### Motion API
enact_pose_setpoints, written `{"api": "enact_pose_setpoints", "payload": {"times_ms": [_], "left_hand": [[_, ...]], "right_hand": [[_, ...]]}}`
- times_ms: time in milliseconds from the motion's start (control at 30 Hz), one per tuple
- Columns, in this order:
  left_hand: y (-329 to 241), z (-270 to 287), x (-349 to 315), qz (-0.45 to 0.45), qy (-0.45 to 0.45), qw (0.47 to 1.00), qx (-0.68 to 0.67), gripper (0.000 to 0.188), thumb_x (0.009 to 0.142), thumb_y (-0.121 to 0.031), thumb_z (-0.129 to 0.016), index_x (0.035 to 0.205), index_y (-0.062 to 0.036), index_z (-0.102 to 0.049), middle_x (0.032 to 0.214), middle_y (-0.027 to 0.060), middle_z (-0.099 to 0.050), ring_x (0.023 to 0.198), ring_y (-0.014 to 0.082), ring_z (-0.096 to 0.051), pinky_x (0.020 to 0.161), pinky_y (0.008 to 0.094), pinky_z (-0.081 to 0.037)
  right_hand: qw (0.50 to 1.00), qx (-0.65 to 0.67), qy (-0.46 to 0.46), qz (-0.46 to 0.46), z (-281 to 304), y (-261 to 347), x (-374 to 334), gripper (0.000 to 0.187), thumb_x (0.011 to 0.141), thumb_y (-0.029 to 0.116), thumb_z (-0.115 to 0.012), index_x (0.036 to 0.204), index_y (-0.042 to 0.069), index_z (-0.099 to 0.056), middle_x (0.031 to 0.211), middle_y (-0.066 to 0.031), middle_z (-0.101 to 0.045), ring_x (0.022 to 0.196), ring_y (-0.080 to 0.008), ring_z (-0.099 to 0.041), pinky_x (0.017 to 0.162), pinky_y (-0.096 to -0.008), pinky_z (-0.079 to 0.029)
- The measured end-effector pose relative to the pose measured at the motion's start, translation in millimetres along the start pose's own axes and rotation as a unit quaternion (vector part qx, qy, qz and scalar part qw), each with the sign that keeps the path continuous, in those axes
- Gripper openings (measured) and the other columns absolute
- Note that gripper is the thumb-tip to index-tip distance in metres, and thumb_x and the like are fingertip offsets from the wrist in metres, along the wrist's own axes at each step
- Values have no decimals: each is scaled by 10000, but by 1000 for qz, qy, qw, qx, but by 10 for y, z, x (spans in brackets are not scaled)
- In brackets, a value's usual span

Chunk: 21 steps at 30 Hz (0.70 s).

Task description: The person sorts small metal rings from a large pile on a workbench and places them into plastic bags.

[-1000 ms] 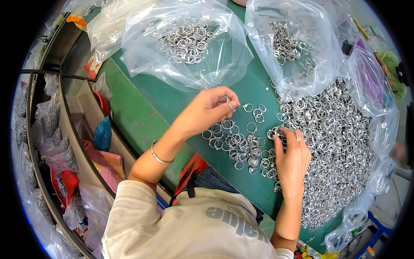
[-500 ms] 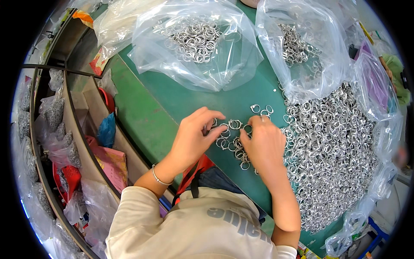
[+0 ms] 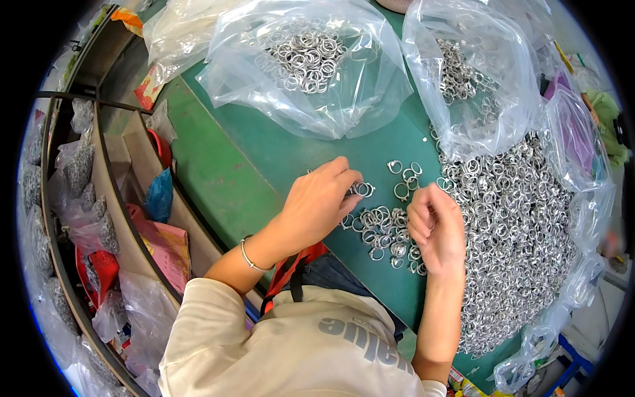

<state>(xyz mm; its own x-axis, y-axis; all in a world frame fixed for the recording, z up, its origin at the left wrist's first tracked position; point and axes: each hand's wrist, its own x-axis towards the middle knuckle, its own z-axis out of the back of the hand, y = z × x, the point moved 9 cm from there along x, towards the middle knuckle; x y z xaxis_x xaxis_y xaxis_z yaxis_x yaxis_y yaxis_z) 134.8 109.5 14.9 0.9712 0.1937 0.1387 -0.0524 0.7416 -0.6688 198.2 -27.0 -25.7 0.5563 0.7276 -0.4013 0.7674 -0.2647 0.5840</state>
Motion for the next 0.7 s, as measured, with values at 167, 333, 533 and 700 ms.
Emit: {"api": "enact_pose_setpoints", "payload": {"times_ms": [167, 333, 533, 700], "left_hand": [[139, 155, -17, 49, -71, 995, -55, 263, 691, -17, -685, 931, -37, -580, 736, 73, -451, 611, 209, -494, 553, 302, -421], [164, 163, 25, 26, -69, 997, -23, 304, 690, 21, -670, 974, -32, -577, 734, 82, -452, 621, 187, -485, 565, 293, -414], [273, -11, -50, 183, 18, 841, -509, 244, 819, -31, -565, 1061, 4, -566, 760, 25, -466, 665, 107, -444, 553, 234, -361], [68, -336, -239, 202, 134, 638, -731, 260, 893, -81, -472, 1113, 39, -538, 896, 28, -544, 753, 79, -487, 611, 204, -390]], "right_hand": [[661, -711, -58, 234, -631, 192, 19, 220, 686, 88, -692, 882, 49, -602, 736, -109, -547, 566, -282, -551, 538, -362, -447], [615, -751, -45, 234, -581, 65, 124, 182, 705, 85, -681, 858, 39, -596, 757, -110, -581, 586, -290, -570, 527, -376, -435], [968, -223, -105, 48, -1, 68, 48, 116, 864, 126, -560, 811, 23, -558, 596, -4, -476, 439, -95, -389, 397, -234, -290], [964, 237, -37, -116, -206, -283, -166, 189, 935, 220, -436, 883, 54, -508, 712, -4, -414, 478, -67, -337, 365, -187, -266]]}}
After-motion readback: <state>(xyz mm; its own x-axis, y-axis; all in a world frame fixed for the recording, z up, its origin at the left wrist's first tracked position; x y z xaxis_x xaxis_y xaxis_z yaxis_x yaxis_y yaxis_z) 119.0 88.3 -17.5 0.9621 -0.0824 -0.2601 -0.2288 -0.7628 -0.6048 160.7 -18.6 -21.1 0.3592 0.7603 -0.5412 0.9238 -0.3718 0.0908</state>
